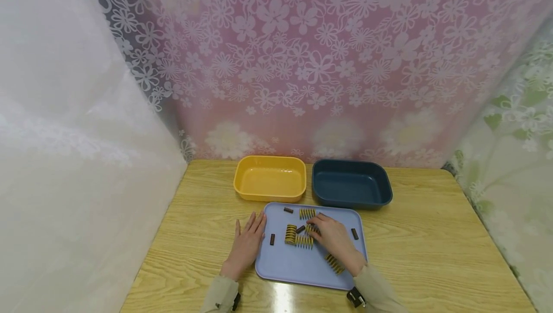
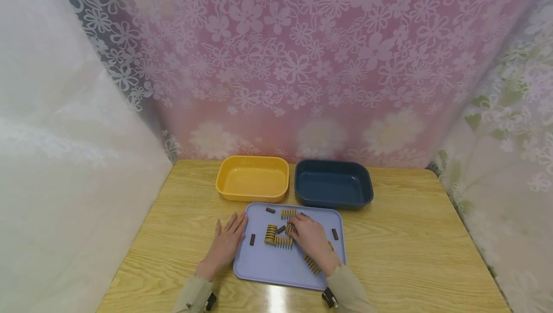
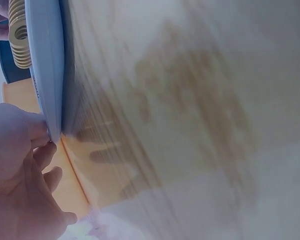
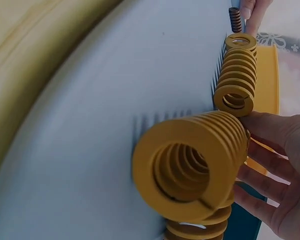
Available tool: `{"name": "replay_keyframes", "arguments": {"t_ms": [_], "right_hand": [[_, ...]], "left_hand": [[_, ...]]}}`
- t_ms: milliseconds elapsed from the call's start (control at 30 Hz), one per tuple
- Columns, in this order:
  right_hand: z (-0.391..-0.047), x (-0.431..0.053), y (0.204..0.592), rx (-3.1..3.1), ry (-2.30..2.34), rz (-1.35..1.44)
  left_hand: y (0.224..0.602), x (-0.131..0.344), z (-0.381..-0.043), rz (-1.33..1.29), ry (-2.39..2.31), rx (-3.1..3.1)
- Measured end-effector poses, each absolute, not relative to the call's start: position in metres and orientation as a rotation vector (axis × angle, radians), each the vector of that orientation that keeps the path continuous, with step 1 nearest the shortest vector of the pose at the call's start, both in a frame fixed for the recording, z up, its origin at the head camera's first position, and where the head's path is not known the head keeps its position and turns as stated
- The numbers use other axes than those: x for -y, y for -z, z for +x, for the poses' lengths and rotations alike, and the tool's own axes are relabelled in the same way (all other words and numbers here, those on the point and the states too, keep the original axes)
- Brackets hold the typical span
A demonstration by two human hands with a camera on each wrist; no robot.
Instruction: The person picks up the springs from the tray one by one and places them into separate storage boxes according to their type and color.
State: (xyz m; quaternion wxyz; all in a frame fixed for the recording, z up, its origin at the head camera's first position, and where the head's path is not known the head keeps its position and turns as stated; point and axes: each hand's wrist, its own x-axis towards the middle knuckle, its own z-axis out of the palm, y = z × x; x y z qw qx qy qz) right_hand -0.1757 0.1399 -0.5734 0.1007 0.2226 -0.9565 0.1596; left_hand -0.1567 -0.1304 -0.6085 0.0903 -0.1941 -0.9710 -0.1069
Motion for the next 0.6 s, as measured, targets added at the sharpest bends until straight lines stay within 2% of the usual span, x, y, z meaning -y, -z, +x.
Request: {"name": "replay_keyframes", "arguments": {"t_ms": [600], "right_hand": [[-0.1763, -0.1369, 0.5829, 2.845, -0.447, 0.647]], "left_hand": [[0.6034, 0.1282, -0.1563, -0.572, 0.305, 2.909]]}}
